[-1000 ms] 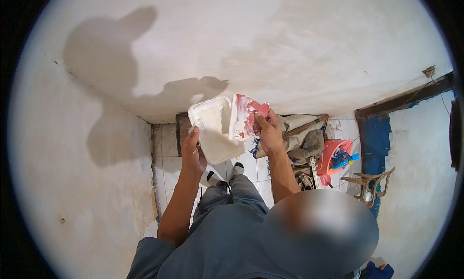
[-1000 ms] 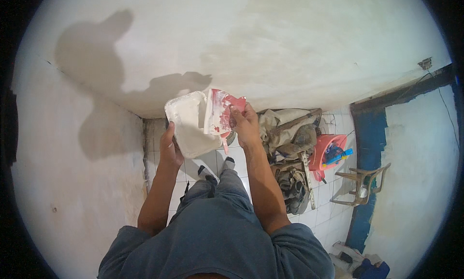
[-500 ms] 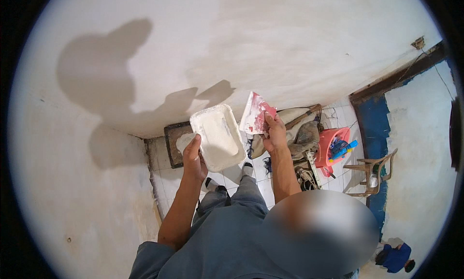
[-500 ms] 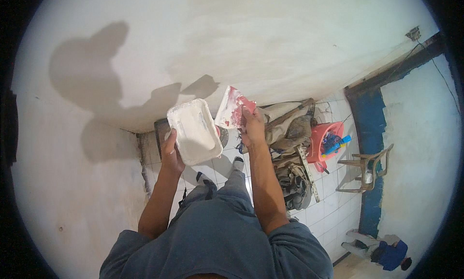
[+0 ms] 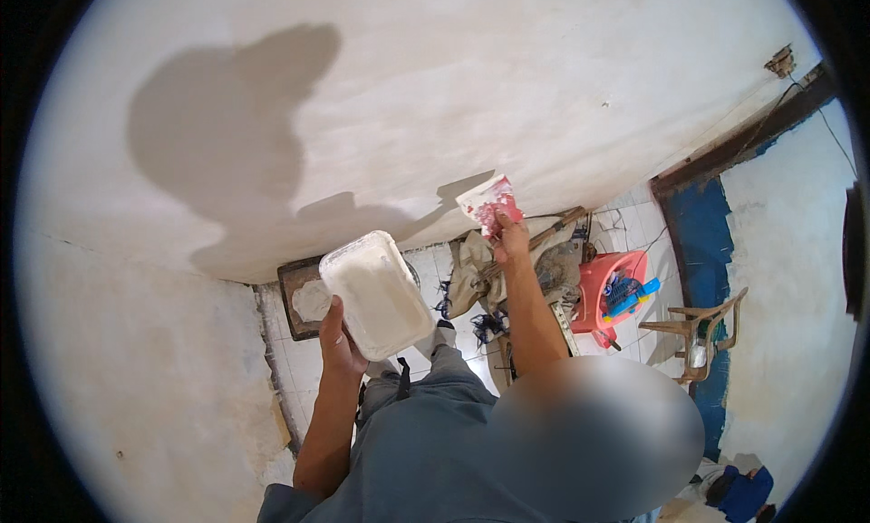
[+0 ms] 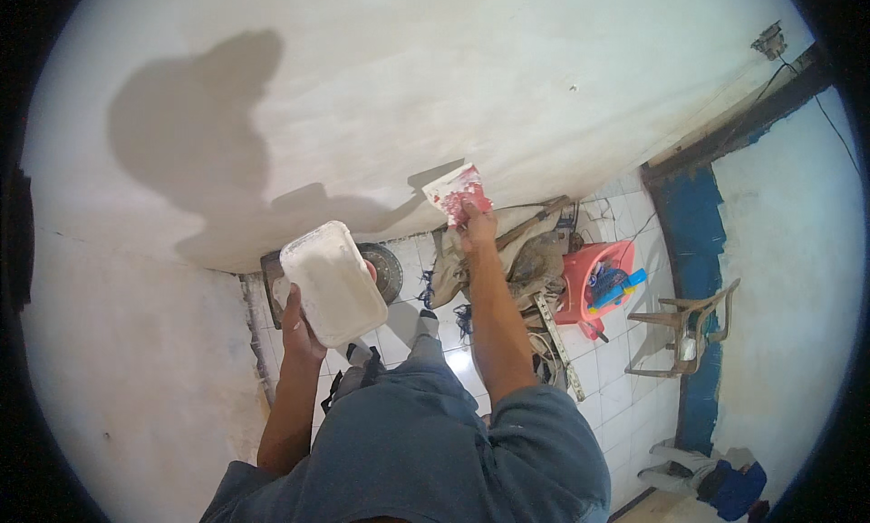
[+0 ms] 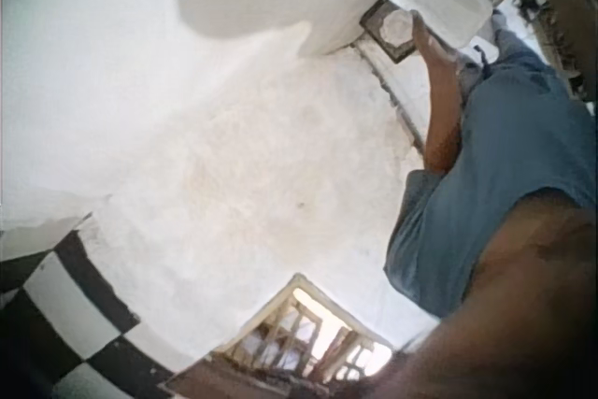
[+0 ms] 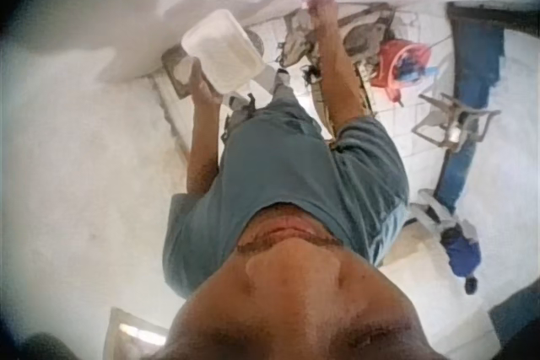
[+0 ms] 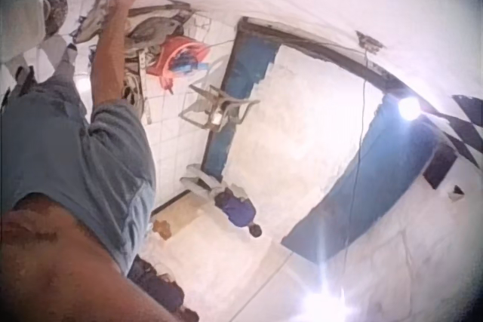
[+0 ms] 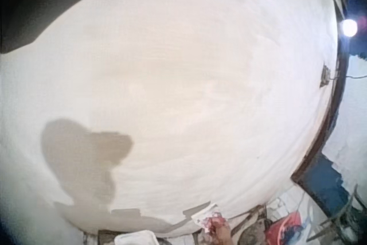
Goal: The person patches a wall by applying a white compound from a container onto a section of the wall using a scraper.
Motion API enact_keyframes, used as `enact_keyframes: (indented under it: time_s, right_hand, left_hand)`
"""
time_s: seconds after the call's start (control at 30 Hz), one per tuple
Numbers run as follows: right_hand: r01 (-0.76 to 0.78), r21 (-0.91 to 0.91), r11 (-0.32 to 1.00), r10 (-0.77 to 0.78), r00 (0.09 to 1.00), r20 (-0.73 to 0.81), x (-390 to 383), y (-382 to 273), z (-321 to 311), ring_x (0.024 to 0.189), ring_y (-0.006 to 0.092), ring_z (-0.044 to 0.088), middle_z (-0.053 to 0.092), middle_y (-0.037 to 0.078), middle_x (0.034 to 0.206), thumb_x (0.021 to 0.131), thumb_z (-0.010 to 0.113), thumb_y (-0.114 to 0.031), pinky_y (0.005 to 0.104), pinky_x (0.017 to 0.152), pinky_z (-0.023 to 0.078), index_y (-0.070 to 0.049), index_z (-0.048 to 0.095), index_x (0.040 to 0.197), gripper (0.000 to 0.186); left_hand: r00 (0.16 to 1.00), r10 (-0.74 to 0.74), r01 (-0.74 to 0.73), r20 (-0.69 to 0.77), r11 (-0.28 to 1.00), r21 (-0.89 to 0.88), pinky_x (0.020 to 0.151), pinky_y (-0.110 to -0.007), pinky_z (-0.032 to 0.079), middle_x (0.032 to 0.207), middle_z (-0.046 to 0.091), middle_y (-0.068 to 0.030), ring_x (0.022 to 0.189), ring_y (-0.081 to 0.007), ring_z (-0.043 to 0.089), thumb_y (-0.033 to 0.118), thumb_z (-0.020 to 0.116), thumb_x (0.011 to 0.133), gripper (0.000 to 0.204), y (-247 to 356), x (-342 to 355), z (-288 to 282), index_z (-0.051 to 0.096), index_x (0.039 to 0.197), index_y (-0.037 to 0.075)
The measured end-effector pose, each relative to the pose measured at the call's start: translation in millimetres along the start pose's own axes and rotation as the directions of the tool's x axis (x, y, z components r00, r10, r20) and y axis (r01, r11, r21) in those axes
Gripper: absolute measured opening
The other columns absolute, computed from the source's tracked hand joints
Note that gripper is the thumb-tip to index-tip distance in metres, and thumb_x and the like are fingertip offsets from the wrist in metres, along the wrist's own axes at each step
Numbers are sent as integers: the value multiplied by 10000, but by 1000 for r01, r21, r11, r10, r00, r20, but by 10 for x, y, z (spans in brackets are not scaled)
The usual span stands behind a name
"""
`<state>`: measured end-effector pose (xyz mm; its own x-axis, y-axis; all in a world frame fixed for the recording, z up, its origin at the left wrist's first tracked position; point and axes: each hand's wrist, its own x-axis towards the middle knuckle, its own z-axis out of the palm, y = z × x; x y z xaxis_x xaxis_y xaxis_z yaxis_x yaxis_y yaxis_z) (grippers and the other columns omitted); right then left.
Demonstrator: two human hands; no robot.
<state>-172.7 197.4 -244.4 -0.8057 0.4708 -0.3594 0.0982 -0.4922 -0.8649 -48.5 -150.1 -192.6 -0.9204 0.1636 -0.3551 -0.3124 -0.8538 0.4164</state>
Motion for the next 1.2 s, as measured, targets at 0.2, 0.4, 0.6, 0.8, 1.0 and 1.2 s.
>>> enact_keyframes:
  time_s: [0.2,0.4,0.6,0.8,1.0,1.2]
  right_hand:
    - [163,227,960,-167,986,-3,437,157,636,766,165,610,623,46,903,879,602,-33,328,681,526,-68,587,1065,190]
    - [195,89,977,-203,975,90,-134,-562,1091,760,151,616,634,57,927,846,571,29,306,656,532,-43,527,1083,252]
    - [3,139,990,-8,999,37,713,304,-26,779,164,598,625,41,915,863,577,4,358,646,513,-86,592,1052,210]
    - [-73,320,945,41,993,108,1075,203,253,718,168,599,624,61,894,949,529,-70,355,643,536,-79,531,1035,87]
    - [220,186,958,-277,884,378,314,-1215,1288,708,226,596,616,142,830,889,440,-56,375,658,553,-30,521,848,95]
    - [225,288,931,-299,921,248,-175,-1911,1237,922,239,638,607,163,1036,901,516,-73,354,696,570,76,534,1103,252]
  left_hand:
    - [996,61,-61,-69,998,5,990,-427,483,1288,577,-142,1169,-268,583,386,584,952,578,-223,167,29,450,1353,-8]
    - [981,134,-128,-140,990,52,1012,-415,464,1315,556,-141,1185,-264,568,387,577,955,596,-257,263,-94,425,1373,-10]
    - [981,166,-156,-97,983,98,1036,-426,440,1356,531,-142,1223,-276,542,402,476,998,560,-270,297,-54,399,1417,38]
    - [983,154,-145,-98,985,89,1018,-413,454,1330,546,-139,1217,-254,543,386,565,960,585,-217,361,-35,422,1387,12]
    - [981,195,-193,-23,979,63,1012,-410,461,1339,535,-139,1214,-256,545,386,563,961,603,-162,406,38,390,1415,28]
    - [985,161,-154,-65,983,102,1038,-419,444,1363,531,-135,1221,-267,547,389,468,1008,538,-70,392,-11,401,1413,42]
